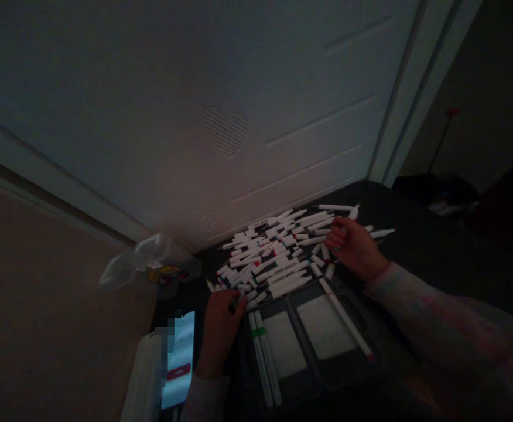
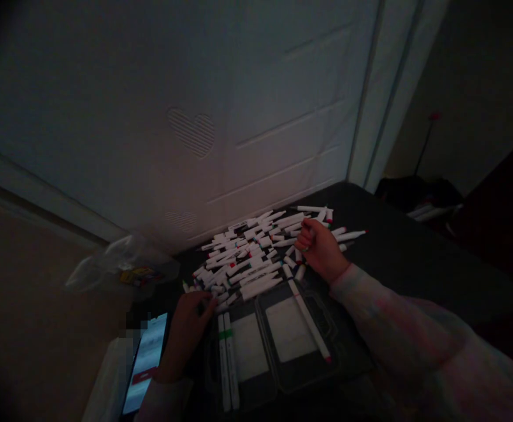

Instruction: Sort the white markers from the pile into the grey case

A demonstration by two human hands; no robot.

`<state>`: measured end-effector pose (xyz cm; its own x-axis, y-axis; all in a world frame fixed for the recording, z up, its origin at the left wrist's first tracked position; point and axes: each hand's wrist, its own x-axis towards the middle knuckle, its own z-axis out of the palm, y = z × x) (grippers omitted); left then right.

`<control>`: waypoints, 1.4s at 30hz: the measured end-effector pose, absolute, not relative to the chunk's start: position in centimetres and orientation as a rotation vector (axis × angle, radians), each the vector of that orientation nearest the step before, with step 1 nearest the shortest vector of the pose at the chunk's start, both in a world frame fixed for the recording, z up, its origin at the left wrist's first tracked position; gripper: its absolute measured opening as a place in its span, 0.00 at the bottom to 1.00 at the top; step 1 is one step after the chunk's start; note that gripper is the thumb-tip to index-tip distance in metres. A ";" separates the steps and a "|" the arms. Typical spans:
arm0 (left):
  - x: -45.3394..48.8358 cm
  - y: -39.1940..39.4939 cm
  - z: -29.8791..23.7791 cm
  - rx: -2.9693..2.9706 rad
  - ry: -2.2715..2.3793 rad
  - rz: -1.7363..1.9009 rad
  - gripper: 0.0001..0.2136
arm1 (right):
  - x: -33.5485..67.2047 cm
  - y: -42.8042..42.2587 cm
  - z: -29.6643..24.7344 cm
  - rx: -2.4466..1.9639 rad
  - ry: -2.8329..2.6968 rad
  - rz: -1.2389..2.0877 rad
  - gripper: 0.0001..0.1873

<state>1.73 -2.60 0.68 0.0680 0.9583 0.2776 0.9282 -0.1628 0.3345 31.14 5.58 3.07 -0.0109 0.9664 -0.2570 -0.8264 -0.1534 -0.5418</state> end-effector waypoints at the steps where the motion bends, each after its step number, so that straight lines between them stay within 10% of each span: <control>1: 1.7 -2.6 0.8 2.270 1.987 0.655 0.09 | 31.1 5.6 3.0 -0.664 -0.256 1.606 0.11; 42: -0.7 4.0 2.2 2.232 2.520 0.495 0.13 | 30.3 5.2 2.4 -0.789 -0.328 1.639 0.11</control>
<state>-0.74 3.96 2.16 -0.1202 0.9178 0.3784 0.9927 0.1123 0.0430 30.32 5.15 2.38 -0.0419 0.9491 -0.3121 -0.7563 -0.2343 -0.6109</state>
